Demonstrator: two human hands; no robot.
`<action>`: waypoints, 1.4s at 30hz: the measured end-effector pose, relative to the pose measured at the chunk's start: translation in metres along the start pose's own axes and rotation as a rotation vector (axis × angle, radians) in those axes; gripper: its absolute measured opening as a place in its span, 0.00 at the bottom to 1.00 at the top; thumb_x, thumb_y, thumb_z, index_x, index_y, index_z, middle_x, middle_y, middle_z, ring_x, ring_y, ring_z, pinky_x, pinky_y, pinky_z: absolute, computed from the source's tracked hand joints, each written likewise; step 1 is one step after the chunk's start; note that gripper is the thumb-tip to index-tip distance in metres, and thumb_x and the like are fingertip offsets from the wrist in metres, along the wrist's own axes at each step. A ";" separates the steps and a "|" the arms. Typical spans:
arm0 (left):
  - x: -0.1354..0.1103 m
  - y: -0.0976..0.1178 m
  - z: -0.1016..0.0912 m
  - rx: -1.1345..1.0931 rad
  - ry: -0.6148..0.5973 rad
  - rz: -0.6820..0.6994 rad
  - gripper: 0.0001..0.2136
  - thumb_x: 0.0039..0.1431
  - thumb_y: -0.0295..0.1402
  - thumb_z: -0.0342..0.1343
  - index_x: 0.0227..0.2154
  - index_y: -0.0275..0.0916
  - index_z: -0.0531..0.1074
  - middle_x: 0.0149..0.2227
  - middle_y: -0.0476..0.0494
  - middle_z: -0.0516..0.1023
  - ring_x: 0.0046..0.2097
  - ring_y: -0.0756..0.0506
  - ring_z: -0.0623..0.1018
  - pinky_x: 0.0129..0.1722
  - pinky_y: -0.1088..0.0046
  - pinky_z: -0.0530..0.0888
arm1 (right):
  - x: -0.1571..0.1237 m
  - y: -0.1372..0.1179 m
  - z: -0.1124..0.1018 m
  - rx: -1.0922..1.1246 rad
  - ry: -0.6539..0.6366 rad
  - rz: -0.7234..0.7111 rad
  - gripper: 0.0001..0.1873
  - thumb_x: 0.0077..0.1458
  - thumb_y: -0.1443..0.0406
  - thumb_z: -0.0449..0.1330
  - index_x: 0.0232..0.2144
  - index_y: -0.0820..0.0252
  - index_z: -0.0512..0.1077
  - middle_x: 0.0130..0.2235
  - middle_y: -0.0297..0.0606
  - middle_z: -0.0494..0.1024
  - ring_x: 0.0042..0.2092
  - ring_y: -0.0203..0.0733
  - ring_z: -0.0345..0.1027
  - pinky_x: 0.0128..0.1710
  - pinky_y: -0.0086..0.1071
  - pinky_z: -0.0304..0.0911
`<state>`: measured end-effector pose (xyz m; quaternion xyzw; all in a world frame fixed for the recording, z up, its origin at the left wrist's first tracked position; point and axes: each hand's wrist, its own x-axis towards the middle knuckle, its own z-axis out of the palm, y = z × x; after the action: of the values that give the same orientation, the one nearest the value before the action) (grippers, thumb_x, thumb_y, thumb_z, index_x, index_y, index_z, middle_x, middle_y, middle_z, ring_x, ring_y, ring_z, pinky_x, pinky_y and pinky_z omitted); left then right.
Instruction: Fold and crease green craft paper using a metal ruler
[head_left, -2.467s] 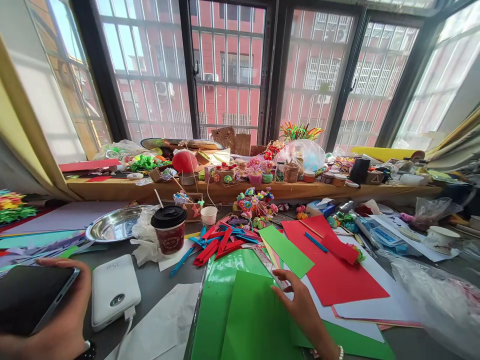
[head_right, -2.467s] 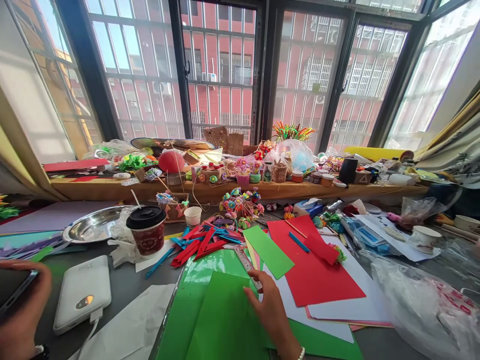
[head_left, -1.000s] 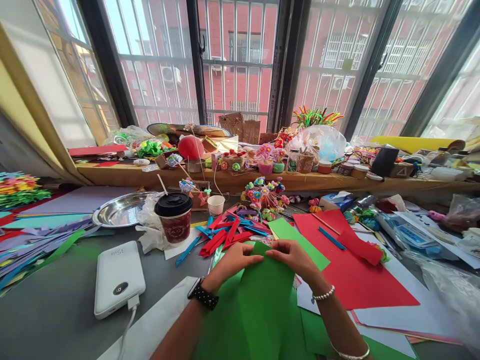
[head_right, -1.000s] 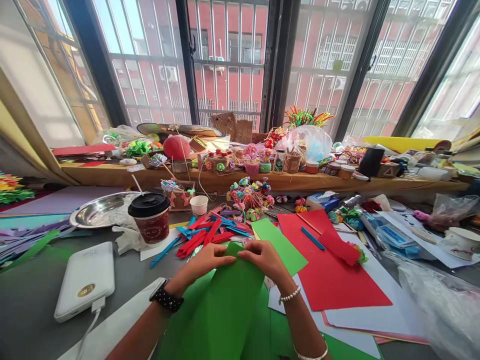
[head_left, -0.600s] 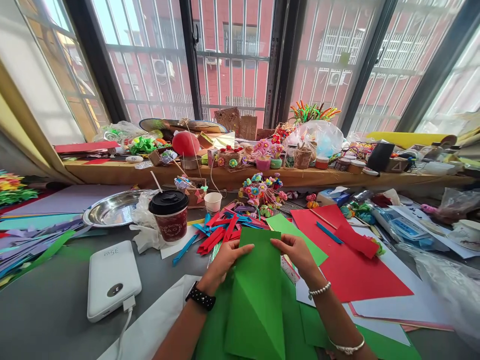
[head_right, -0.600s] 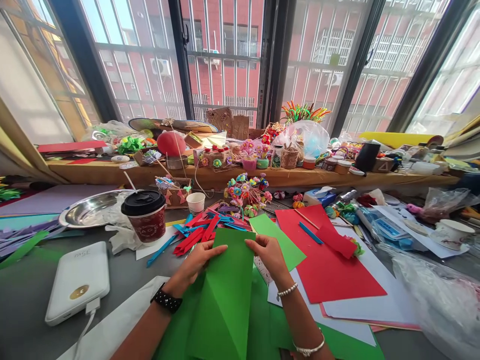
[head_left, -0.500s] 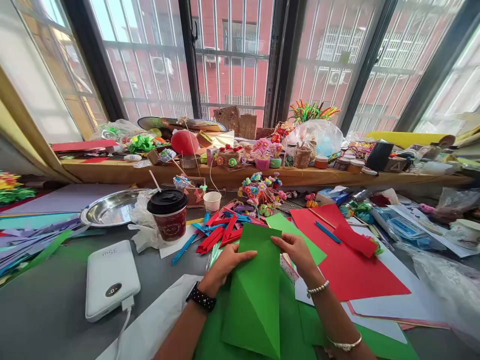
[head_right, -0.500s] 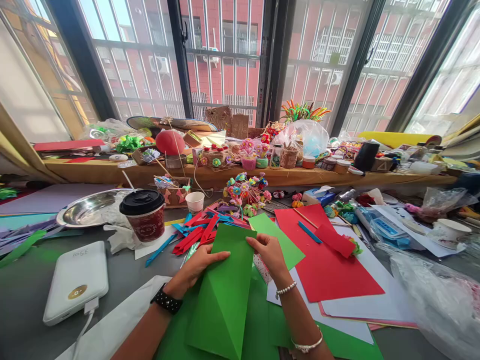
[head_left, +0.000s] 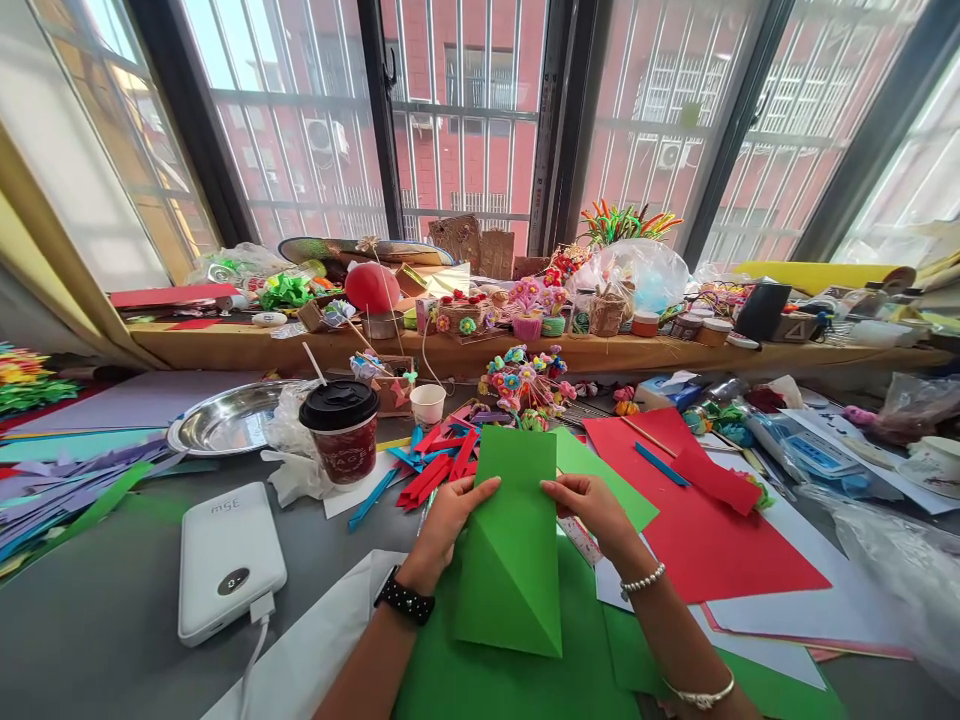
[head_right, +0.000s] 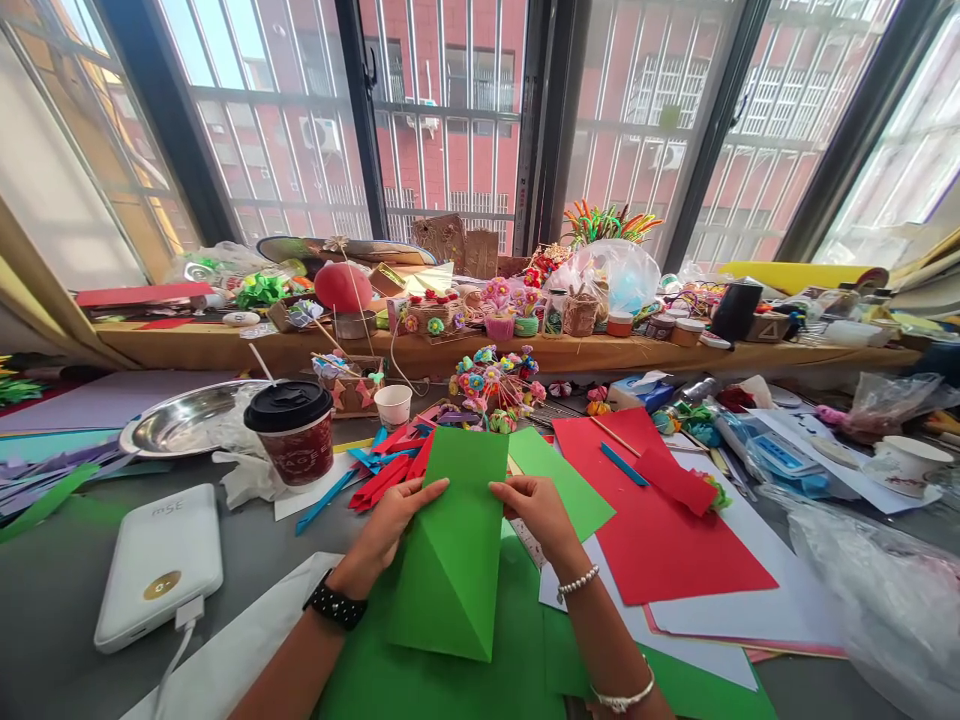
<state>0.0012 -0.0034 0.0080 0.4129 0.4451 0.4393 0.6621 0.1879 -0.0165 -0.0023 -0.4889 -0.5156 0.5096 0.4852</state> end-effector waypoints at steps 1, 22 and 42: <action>0.000 0.001 -0.001 -0.001 0.024 0.013 0.12 0.35 0.36 0.65 0.24 0.35 0.74 0.21 0.48 0.76 0.23 0.51 0.74 0.23 0.79 0.68 | 0.000 0.001 -0.001 0.002 0.018 0.000 0.19 0.38 0.54 0.62 0.13 0.62 0.63 0.16 0.26 0.57 0.21 0.29 0.51 0.22 0.26 0.50; 0.009 -0.002 0.000 0.065 0.116 0.193 0.21 0.41 0.34 0.61 0.41 0.37 0.66 0.39 0.40 0.75 0.40 0.45 0.75 0.37 0.71 0.71 | -0.006 -0.009 0.000 0.064 -0.006 0.023 0.19 0.35 0.53 0.63 0.15 0.62 0.63 0.18 0.28 0.60 0.22 0.30 0.51 0.22 0.27 0.50; -0.035 0.037 0.045 0.036 -0.285 0.199 0.16 0.48 0.35 0.56 0.42 0.39 0.67 0.37 0.47 0.74 0.41 0.45 0.73 0.33 0.77 0.70 | -0.027 -0.043 0.030 -0.347 -0.067 -0.496 0.15 0.40 0.55 0.62 0.19 0.57 0.62 0.21 0.29 0.61 0.26 0.35 0.54 0.27 0.28 0.53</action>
<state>0.0285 -0.0339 0.0629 0.5249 0.3114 0.4315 0.6643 0.1584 -0.0447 0.0403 -0.4067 -0.7141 0.2958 0.4870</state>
